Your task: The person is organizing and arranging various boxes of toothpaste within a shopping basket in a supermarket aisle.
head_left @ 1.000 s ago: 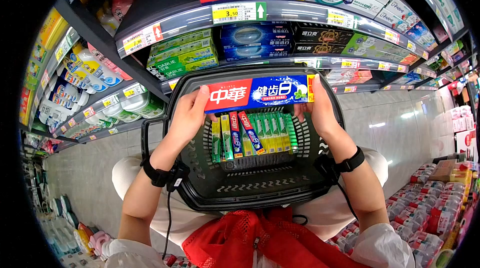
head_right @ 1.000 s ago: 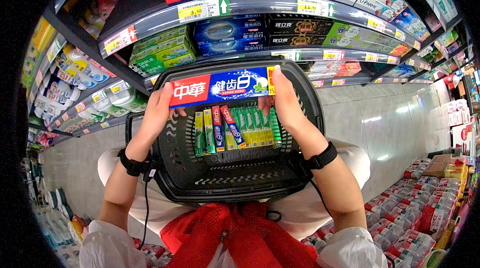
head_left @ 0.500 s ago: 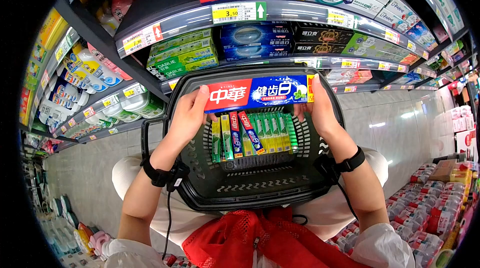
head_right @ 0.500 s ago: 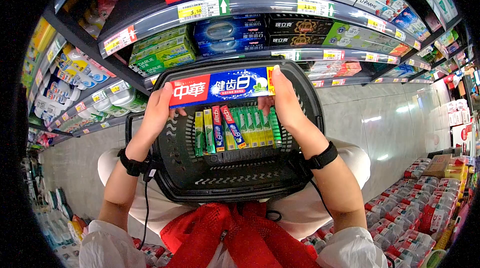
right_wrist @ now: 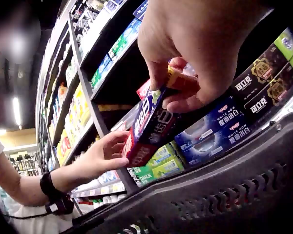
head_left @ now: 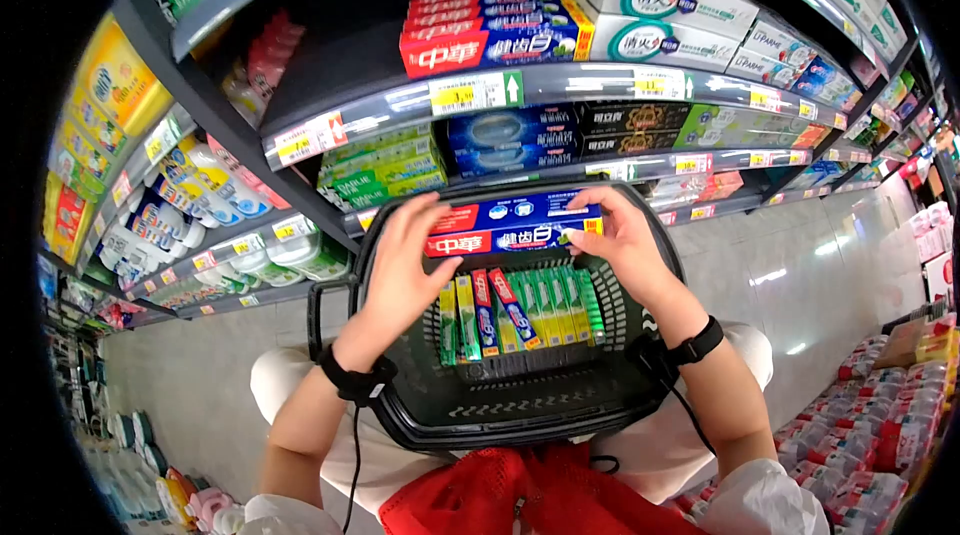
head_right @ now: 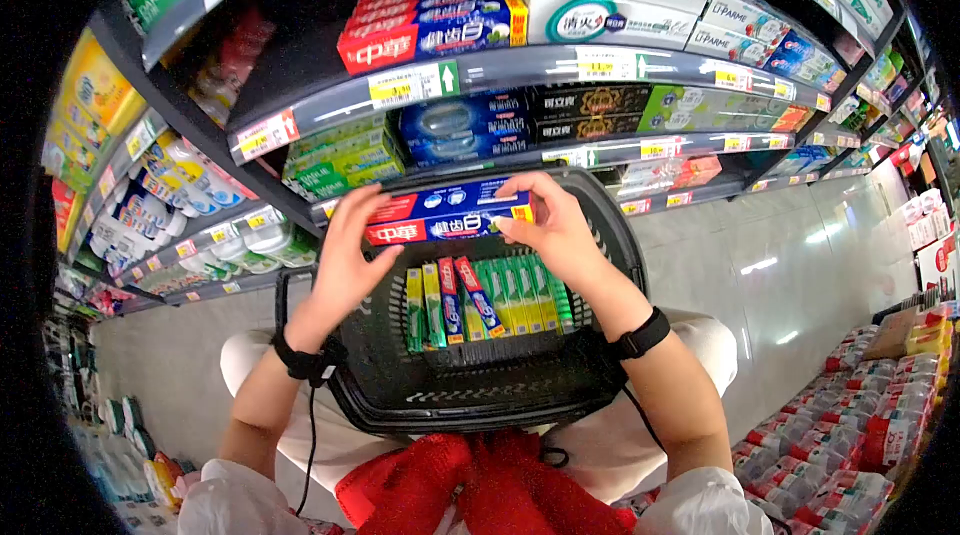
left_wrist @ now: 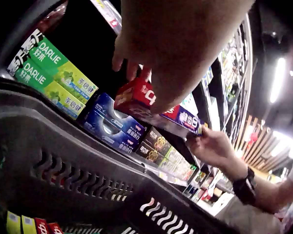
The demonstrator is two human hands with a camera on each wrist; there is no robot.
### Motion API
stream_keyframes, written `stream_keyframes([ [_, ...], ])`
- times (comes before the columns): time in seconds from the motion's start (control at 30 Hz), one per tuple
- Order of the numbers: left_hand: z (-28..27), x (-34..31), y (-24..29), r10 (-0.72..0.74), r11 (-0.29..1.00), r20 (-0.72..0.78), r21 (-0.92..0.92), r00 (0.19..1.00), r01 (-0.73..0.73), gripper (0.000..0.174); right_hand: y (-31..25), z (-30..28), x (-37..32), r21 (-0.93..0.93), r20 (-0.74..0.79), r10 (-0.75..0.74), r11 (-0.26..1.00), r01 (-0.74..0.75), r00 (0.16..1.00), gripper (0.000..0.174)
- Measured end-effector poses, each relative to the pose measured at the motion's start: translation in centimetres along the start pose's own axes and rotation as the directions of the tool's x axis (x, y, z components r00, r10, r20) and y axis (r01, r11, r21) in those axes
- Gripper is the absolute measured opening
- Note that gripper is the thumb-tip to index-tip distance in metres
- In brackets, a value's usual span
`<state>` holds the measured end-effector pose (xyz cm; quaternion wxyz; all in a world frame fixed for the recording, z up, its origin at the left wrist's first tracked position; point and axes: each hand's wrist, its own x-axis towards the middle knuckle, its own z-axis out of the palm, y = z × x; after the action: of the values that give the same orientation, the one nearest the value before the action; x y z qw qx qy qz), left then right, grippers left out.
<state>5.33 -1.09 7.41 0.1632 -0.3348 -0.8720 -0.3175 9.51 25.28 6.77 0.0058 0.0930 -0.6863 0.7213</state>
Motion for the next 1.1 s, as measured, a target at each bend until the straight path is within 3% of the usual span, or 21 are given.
stream_keyframes([
  [0.07, -0.1, 0.0, 0.2, 0.213, 0.953, 0.032, 0.215, 0.976, -0.215, 0.054, -0.2, 0.4, 0.1, -0.006, 0.003, -0.089, 0.996, 0.089, 0.996, 0.027],
  [0.1, -0.1, 0.0, 0.8, 0.318, 0.897, 0.071, 0.299, 0.945, -0.325, 0.054, -0.3, 0.6, 0.0, 0.017, 0.004, -0.053, 0.998, 0.053, 0.999, 0.026],
  [0.17, 0.4, 0.0, 2.2, 0.237, 0.937, 0.061, 0.251, 0.970, -0.245, 0.056, -0.1, 0.7, -0.1, 0.119, 0.039, -0.044, 0.992, 0.039, 0.998, 0.026],
  [0.23, 0.1, 0.4, 2.3, 0.244, 0.915, 0.089, 0.309, 0.966, -0.260, 0.053, -1.1, 1.0, -0.6, 0.187, 0.045, -0.020, 0.982, 0.011, 0.999, 0.030],
  [0.3, -0.9, 1.4, 2.9, 0.333, 0.879, -0.025, 0.368, 0.942, -0.301, 0.052, -2.3, 0.7, -0.9, 0.349, 0.055, 0.052, 0.935, -0.068, 0.997, 0.040],
  [0.33, -1.8, 2.2, 3.1, 0.355, 0.870, -0.052, 0.384, 0.933, -0.309, 0.050, -3.3, 0.7, -1.1, 0.417, 0.064, 0.001, 0.909, -0.027, 0.998, 0.048],
  [0.43, -4.8, 6.0, 3.6, 0.347, 0.875, -0.194, 0.419, 0.918, -0.242, 0.043, -4.2, -0.1, -1.1, 0.392, -0.019, -0.059, 0.918, 0.062, 0.998, 0.050],
  [0.53, -7.8, 11.7, 3.6, 0.289, 0.929, -0.264, 0.307, 0.920, -0.204, 0.036, -4.3, -0.5, -0.9, 0.355, -0.053, -0.026, 0.934, 0.043, 0.998, 0.050],
  [0.77, -9.3, 21.3, -1.7, 0.256, 0.912, -0.129, 0.360, 0.958, -0.195, 0.038, -3.5, 0.0, -0.9, 0.327, 0.038, 0.035, 0.944, -0.046, 0.999, 0.051],
  [0.83, -9.0, 23.1, -2.3, 0.146, 0.938, 0.041, 0.312, 0.988, -0.152, 0.041, -3.4, -0.1, -0.8, 0.333, 0.056, 0.045, 0.941, -0.061, 0.997, 0.050],
  [0.9, -8.4, 24.6, -3.1, 0.101, 0.954, 0.090, 0.275, 0.991, -0.122, 0.041, -3.5, -0.3, -0.7, 0.320, 0.052, 0.047, 0.946, -0.061, 0.998, 0.049],
  [1.1, -7.8, 27.8, -3.2, -0.024, 0.860, 0.285, 0.494, 0.958, -0.125, 0.044, -3.8, -0.7, -0.6, 0.314, 0.042, 0.048, 0.947, -0.059, 0.998, 0.047],
])
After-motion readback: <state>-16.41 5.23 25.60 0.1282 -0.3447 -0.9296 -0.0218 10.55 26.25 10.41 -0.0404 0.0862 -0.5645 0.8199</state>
